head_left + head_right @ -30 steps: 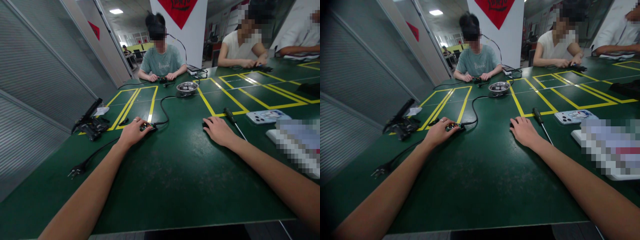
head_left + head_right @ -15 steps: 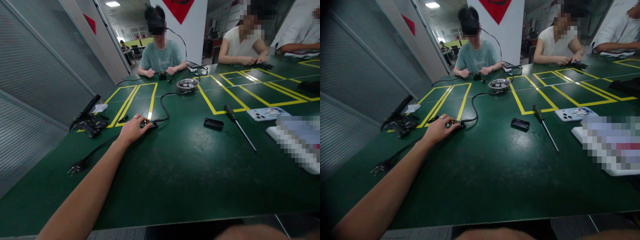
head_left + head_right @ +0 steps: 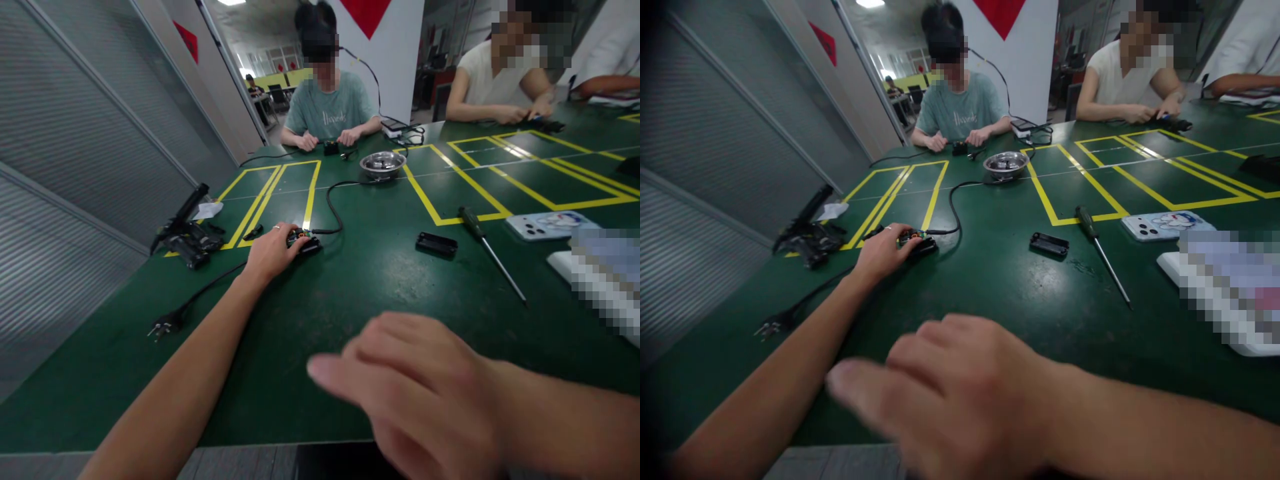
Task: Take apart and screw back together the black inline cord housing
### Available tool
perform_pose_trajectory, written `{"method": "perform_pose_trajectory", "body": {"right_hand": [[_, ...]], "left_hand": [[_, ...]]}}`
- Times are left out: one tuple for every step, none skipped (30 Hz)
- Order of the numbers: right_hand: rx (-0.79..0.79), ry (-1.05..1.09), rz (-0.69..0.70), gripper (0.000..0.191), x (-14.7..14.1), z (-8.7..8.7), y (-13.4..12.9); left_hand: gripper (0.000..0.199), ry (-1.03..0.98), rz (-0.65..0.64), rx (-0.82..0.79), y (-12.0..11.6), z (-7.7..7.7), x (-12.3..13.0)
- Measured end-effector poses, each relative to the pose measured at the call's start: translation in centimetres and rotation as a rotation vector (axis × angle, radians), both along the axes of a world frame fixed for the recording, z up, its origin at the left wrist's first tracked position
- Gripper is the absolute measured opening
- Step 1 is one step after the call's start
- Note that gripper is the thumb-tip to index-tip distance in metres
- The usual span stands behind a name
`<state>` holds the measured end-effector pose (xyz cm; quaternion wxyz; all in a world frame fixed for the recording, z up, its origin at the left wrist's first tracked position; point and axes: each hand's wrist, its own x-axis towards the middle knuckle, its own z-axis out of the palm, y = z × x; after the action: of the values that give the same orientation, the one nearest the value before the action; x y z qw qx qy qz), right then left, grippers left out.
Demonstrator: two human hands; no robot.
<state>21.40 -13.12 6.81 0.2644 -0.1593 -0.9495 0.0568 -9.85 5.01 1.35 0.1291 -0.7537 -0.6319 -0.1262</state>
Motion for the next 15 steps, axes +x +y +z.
{"method": "perform_pose_trajectory", "body": {"right_hand": [[0.024, -0.037, -0.027, 0.038, -1.7, 0.2, 2.6], [0.054, -0.080, -0.060, 0.034, -3.3, -0.1, 5.2], [0.085, -0.124, -0.100, 0.030, -4.9, -0.6, 7.7], [0.118, -0.163, -0.131, 0.028, -6.4, -1.5, 10.0], [0.131, -0.181, -0.165, 0.027, -7.8, -2.5, 12.0], [0.130, -0.180, -0.224, 0.027, -9.1, -3.5, 13.7], [0.121, -0.169, -0.271, 0.031, -10.4, -4.5, 15.1], [0.111, -0.150, -0.297, 0.038, -11.5, -5.5, 16.2], [0.111, -0.139, -0.304, 0.044, -12.5, -6.3, 17.0], [0.109, -0.146, -0.310, 0.047, -13.4, -6.9, 17.7], [0.088, -0.167, -0.323, 0.047, -14.1, -7.3, 18.2], [0.068, -0.193, -0.326, 0.045, -14.6, -7.6, 18.6], [0.053, -0.215, -0.327, 0.042, -14.9, -7.8, 18.8], [0.040, -0.231, -0.327, 0.040, -14.9, -7.8, 19.0], [0.036, -0.240, -0.323, 0.038, -14.6, -7.7, 19.2]], "left_hand": [[0.048, -0.006, 0.029, 0.023, 0.0, 0.0, 0.1], [0.048, -0.016, 0.060, 0.045, 0.0, 0.0, 0.1], [0.048, -0.029, 0.089, 0.066, 0.0, 0.1, 0.1], [0.048, -0.044, 0.112, 0.088, 0.0, 0.1, 0.1], [0.048, -0.058, 0.129, 0.112, 0.0, 0.2, 0.0], [0.048, -0.071, 0.142, 0.138, 0.0, 0.3, 0.0], [0.048, -0.083, 0.152, 0.162, 0.0, 0.3, -0.1], [0.047, -0.093, 0.158, 0.182, 0.0, 0.4, -0.1], [0.047, -0.103, 0.160, 0.194, 0.0, 0.4, -0.2], [0.047, -0.111, 0.160, 0.200, 0.0, 0.5, -0.2], [0.046, -0.117, 0.156, 0.199, 0.0, 0.5, -0.2], [0.046, -0.122, 0.151, 0.196, -0.1, 0.5, -0.1], [0.045, -0.123, 0.144, 0.191, -0.1, 0.6, 0.0], [0.044, -0.123, 0.137, 0.187, -0.2, 0.7, 0.1], [0.044, -0.120, 0.129, 0.183, -0.3, 0.7, 0.3]]}}
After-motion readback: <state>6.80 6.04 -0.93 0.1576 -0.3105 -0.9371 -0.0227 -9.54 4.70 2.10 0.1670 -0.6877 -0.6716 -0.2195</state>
